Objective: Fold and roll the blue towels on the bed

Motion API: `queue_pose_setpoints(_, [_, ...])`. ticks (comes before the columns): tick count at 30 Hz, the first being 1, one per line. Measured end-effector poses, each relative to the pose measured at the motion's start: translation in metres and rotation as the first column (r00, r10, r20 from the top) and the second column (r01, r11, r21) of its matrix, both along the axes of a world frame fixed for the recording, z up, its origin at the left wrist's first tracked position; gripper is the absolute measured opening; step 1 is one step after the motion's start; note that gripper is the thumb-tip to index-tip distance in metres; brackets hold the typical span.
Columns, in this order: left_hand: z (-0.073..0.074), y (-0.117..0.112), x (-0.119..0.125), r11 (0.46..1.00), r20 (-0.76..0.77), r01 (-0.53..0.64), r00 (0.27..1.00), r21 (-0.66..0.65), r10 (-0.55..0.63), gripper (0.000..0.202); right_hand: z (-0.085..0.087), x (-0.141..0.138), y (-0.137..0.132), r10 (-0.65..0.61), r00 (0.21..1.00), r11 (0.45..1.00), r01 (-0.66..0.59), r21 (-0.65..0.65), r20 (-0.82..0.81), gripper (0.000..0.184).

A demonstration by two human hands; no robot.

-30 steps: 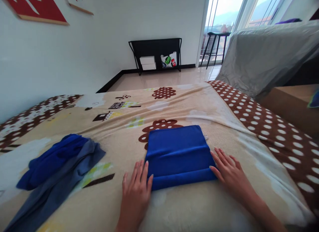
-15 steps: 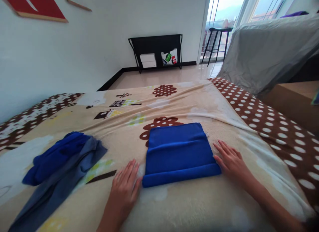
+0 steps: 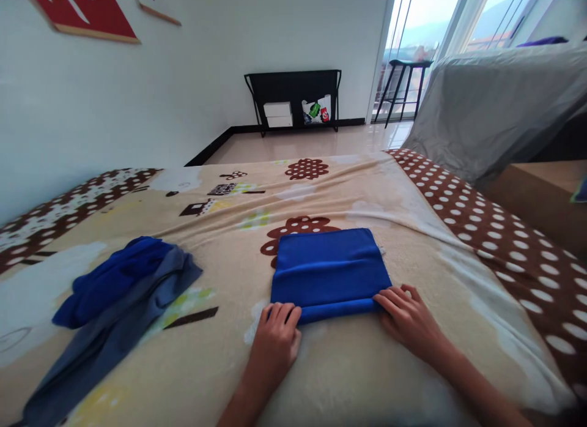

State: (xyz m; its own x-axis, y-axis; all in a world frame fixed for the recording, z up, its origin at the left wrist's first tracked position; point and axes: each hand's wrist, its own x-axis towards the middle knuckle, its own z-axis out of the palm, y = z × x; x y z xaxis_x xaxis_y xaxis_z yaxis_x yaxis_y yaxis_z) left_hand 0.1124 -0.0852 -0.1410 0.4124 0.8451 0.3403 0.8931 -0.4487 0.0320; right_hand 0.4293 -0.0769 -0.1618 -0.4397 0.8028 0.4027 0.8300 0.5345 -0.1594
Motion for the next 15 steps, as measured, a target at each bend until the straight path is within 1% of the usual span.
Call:
queue_pose_setpoints(3, [0.012,0.008,0.006,0.996,-0.069,-0.048,0.997,-0.069,0.043,0.032,0.009,-0.003,0.004,-0.009,1.0,0.999,0.008,-0.032,-0.016,0.024])
queue_pose_setpoints(6, [0.024,0.002,0.004,0.991,-0.067,-0.039,0.997,-0.129,0.03,0.03,0.019,-0.005,-0.003,0.01,0.999,0.997,-0.013,-0.079,-0.037,0.022])
queue_pose_setpoints(8, [0.025,-0.003,0.001,0.984,-0.071,-0.034,0.997,-0.176,0.021,0.028,0.019,-0.007,-0.01,0.011,0.999,0.99,-0.016,-0.138,-0.043,0.022])
queue_pose_setpoints(10, [0.021,-0.007,0.001,0.981,-0.089,-0.062,0.995,-0.183,0.046,0.025,0.015,-0.013,-0.016,-0.057,0.998,0.99,0.056,-0.133,-0.004,0.022])
queue_pose_setpoints(11, [0.018,-0.008,0.004,0.984,-0.096,-0.092,0.992,-0.154,0.078,0.026,0.013,-0.019,-0.018,-0.117,0.993,0.989,0.119,-0.088,0.029,0.022])
queue_pose_setpoints(12, [0.015,-0.009,0.009,0.987,-0.09,-0.121,0.99,-0.103,0.112,0.028,0.01,-0.027,-0.019,-0.178,0.983,0.983,0.18,-0.027,0.055,0.025])
queue_pose_setpoints(13, [0.011,-0.009,0.016,0.99,-0.066,-0.137,0.989,-0.04,0.134,0.029,0.007,-0.036,-0.02,-0.216,0.974,0.976,0.214,0.031,0.065,0.031])
queue_pose_setpoints(14, [0.008,-0.009,0.024,0.993,-0.037,-0.118,0.992,0.017,0.119,0.031,0.005,-0.046,-0.021,-0.212,0.975,0.976,0.208,0.069,0.063,0.036])
queue_pose_setpoints(15, [0.006,-0.009,0.032,0.996,-0.016,-0.067,0.998,0.055,0.068,0.032,0.004,-0.055,-0.02,-0.164,0.985,0.984,0.16,0.075,0.057,0.04])
